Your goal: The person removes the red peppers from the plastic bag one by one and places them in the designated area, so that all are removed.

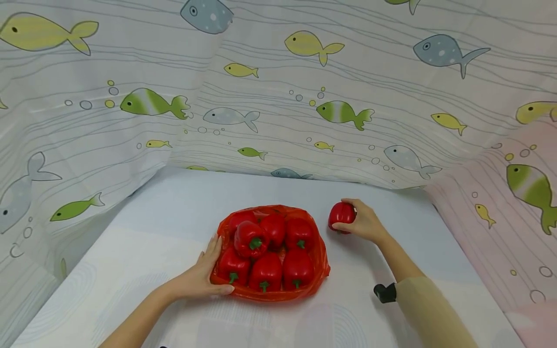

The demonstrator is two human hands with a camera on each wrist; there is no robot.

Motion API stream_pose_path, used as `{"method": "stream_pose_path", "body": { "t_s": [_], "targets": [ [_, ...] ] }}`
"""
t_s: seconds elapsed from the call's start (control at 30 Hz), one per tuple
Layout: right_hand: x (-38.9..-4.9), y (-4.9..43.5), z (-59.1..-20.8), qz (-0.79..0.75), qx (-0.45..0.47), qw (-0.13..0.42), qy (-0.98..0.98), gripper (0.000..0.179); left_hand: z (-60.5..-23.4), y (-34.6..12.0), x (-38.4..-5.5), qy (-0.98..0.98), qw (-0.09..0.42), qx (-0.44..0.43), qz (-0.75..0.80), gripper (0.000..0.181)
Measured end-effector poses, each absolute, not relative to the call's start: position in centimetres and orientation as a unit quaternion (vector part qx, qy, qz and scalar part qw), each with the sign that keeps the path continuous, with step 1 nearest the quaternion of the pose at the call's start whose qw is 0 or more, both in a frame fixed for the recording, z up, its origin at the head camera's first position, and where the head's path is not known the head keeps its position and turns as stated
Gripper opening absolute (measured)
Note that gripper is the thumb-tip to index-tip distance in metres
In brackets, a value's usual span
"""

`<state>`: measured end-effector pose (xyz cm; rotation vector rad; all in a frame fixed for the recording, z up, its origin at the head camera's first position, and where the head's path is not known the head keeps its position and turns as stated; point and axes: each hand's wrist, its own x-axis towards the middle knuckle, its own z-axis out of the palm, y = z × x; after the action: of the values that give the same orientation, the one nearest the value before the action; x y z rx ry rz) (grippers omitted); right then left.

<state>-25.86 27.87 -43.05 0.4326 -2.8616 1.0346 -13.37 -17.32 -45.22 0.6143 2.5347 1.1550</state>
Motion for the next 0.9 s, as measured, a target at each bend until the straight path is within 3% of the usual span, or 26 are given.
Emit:
{"method": "stream_pose_path", "body": {
  "t_s": [0.27, 0.63, 0.9],
  "targets": [
    [-26.7, 27.4, -44.1, 0.341, 0.130, 0.011, -0.931, 0.079, -45.3, -17.4, -13.3, 0.880, 0.146, 0.210, 0.400, 0.122],
    [-27.6, 28.0, -44.0, 0.378, 0.090, -0.072, -0.918, 0.076, -45.3, -17.3, -13.4, 0.883, 0.147, 0.207, 0.396, 0.122],
    [-27.4, 27.7, -44.7, 0.402, 0.098, -0.081, -0.907, 0.081, -45.3, -17.3, -13.2, 0.883, 0.146, 0.206, 0.395, 0.122]
  ]
}}
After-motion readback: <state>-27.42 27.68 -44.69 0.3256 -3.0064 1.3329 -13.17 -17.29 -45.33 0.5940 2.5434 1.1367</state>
